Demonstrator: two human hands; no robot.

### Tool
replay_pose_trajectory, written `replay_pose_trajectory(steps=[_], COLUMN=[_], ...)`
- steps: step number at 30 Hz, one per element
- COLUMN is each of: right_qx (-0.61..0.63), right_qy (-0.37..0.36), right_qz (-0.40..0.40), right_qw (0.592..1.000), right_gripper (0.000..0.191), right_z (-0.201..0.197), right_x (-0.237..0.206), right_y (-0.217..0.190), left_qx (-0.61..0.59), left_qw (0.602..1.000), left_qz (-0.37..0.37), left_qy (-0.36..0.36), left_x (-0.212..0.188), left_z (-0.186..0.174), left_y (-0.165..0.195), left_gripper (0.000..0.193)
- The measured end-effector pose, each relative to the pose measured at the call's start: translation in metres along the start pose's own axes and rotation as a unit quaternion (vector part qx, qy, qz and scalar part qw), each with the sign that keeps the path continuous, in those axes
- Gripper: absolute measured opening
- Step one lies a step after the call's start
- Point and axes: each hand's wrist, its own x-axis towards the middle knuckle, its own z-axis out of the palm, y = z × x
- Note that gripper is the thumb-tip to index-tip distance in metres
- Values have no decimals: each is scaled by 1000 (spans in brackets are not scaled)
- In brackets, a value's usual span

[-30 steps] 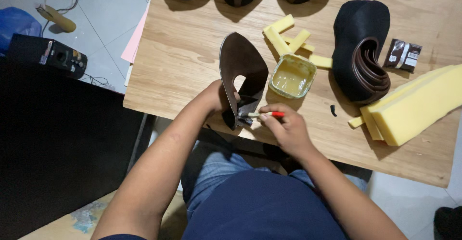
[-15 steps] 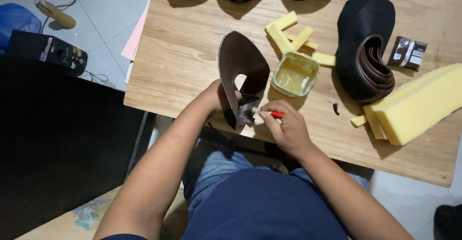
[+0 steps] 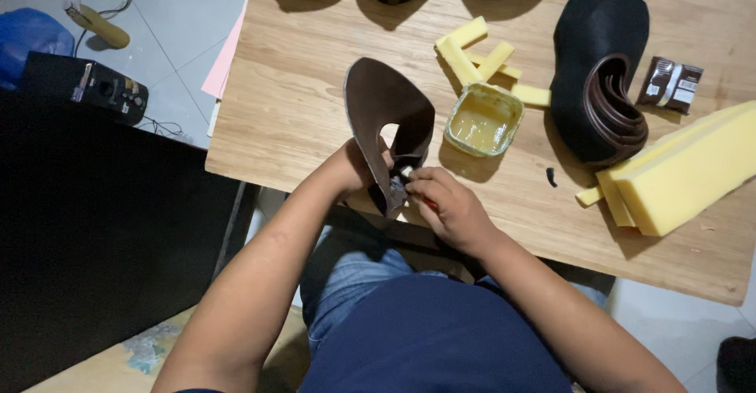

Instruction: The person applies glue to the inner edge of a brown shoe upper using a small brush, then sets the piece aside. This is repeated for several similar shoe uppers. The workspace contains foam pieces, a glue container, and multiple finished uppers.

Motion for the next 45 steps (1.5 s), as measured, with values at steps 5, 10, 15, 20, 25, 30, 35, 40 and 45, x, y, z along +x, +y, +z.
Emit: replay_pose_trajectory(steps=[5,10,15,20,25,30,35,40,45], right_qx=[86,14,72,6,26,115,264,428,31], right_qy=[-19,71,35,79,84,60,79,97,18], right_qz=[34,45,86,90,115,190,277,364,25], right_qw=[996,996,993,993,990,973,921,822,999], right_gripper=[16,18,11,10,8,13,15,13,17], right_z=[-3,-11,-5,-10,-9,2,17,15,7], right_x=[-5,-4,-7,-16,-25,-28,-27,-22,-13], right_y=[4,1,-8,-7,-6,4,16,16,-4], left_qx=[-10,-112,-203,-179,-244,-344,-323,-361,-293], left_qw=[999,947,952,955,945,919,924,912,927], left_qz=[49,299,228,234,216,189,204,191,234], left_qy=[-1,14,-2,17,-8,-28,-18,-32,6], left_x=[0,6,6,-7,-3,-3,-7,-3,-9], left_z=[-1,15,21,26,29,33,33,33,23], left_y=[-22,-48,-50,-47,-52,-61,-67,-67,-63], left_gripper=[18,23,15,12,23,38,42,38,12])
